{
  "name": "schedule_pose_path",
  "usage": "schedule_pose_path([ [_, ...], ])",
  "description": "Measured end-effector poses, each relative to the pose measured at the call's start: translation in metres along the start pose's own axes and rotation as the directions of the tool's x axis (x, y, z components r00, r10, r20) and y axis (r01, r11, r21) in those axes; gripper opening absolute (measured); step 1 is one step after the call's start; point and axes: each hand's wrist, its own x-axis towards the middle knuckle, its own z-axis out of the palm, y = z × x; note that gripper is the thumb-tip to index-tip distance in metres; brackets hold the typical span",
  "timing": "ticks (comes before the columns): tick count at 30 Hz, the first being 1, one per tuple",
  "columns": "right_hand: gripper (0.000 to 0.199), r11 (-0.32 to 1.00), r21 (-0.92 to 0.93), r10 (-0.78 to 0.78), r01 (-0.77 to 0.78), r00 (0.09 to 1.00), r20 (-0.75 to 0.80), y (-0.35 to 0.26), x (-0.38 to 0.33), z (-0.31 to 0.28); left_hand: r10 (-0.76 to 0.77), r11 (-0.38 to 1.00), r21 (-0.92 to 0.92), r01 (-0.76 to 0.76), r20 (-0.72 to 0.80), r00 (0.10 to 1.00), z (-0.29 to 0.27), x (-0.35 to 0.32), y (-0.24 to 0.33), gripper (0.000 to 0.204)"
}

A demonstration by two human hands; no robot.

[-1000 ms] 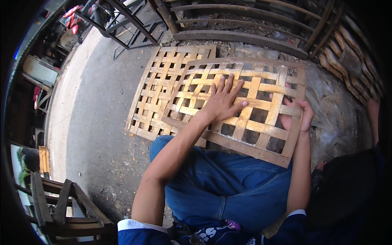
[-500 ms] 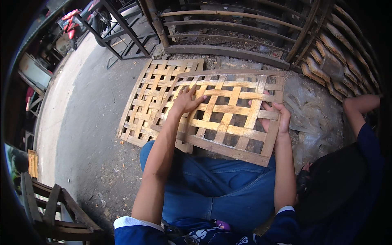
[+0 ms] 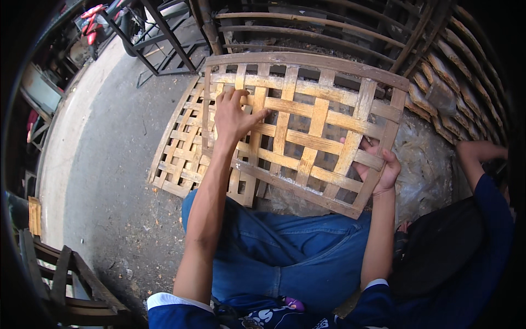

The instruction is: The person sits on the ground and assembles a wooden lattice tray by placing a clear plastic sheet over the frame and pressing it down. They then lift the tray and place it on a stack of similar trays.

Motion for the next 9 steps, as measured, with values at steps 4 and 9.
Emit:
schedule_pose_path([
  [4,0.104,0.99,-0.132,0.079,-0.056,0.981,0.176,-0.008,-0.025,0.012,0.141,0.986,-0.05,-0.162,-0.284,0.948,-0.009,0.009,0.0,0.066],
  [9,0.098,0.759,-0.624,0.137,0.187,0.891,0.433,0.023,-0.019,0.069,-0.025,0.965,-0.263,-0.019,-0.164,0.986,-0.035,0.005,-0.009,0.062],
])
